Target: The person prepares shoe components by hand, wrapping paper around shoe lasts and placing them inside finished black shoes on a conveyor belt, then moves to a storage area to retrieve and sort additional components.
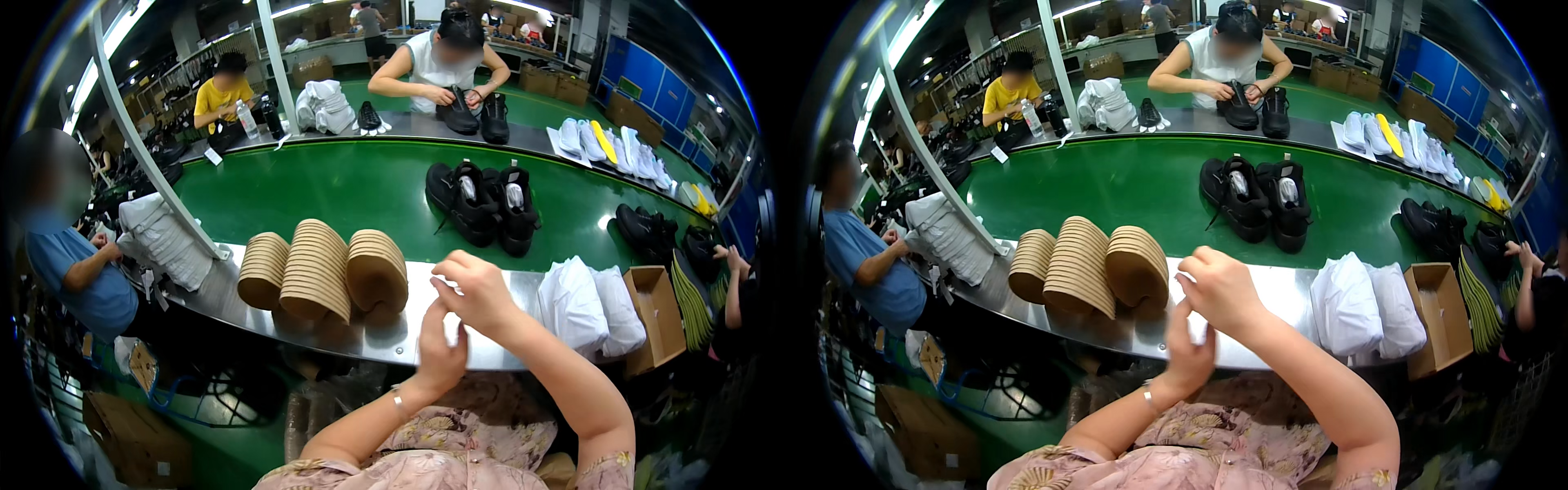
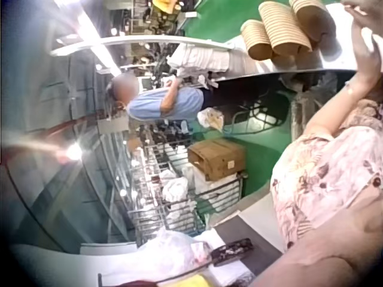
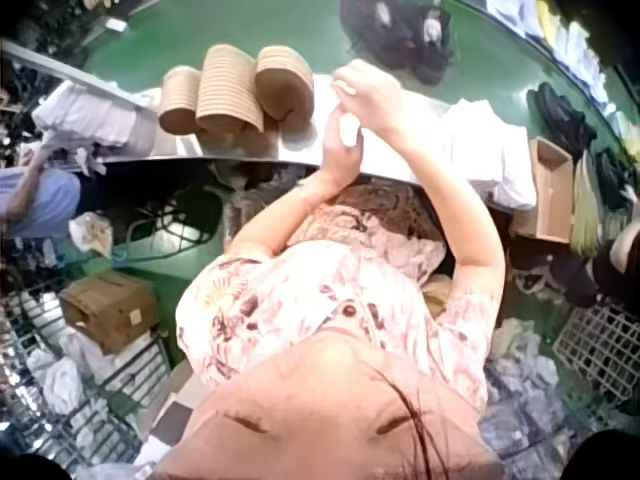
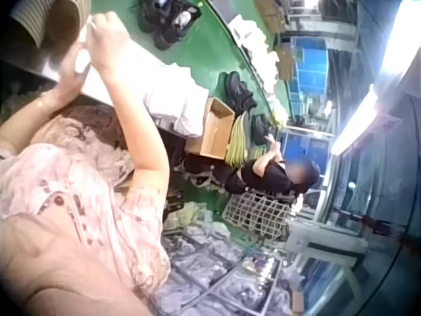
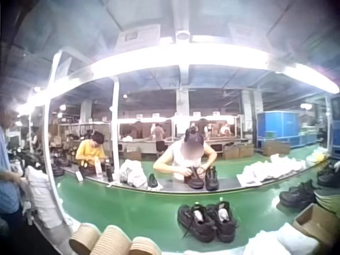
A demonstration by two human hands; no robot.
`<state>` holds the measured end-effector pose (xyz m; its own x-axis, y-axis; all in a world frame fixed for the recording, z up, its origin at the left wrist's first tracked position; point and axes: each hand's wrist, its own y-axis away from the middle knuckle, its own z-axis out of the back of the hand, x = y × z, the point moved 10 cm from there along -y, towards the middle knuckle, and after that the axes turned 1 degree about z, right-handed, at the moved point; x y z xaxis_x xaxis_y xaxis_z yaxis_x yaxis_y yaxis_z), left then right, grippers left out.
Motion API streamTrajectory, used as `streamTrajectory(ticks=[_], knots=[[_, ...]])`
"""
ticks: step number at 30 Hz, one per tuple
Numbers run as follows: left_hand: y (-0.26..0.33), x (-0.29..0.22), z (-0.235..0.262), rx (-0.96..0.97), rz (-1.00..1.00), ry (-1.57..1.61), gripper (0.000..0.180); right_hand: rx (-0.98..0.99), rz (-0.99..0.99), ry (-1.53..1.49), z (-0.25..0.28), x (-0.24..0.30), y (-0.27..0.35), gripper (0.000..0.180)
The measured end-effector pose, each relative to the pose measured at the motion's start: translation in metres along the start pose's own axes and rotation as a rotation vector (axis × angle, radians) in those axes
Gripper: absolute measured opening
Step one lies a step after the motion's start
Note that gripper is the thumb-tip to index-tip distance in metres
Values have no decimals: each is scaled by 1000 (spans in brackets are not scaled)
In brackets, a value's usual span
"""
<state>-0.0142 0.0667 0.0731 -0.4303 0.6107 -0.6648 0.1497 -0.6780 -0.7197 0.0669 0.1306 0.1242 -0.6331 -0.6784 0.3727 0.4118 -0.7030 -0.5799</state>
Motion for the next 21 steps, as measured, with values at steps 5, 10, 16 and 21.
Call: streamTrajectory(ticks=[5, 10, 16, 21], knots=[[-58, 18, 74, -133, 6, -123, 23, -185, 111, 234, -38, 40, -22, 12], [-124, 57, 58, 114, -62, -281, 22, -145, -3, 469, -85, 22, -30, 14], [-109, 105, -3, 562, 91, -124, 18, -174, 6, 496, -80, 12, -23, 13], [-113, 122, 11, 498, 187, -167, 19, -184, 3, 501, -78, 21, -23, 12]])
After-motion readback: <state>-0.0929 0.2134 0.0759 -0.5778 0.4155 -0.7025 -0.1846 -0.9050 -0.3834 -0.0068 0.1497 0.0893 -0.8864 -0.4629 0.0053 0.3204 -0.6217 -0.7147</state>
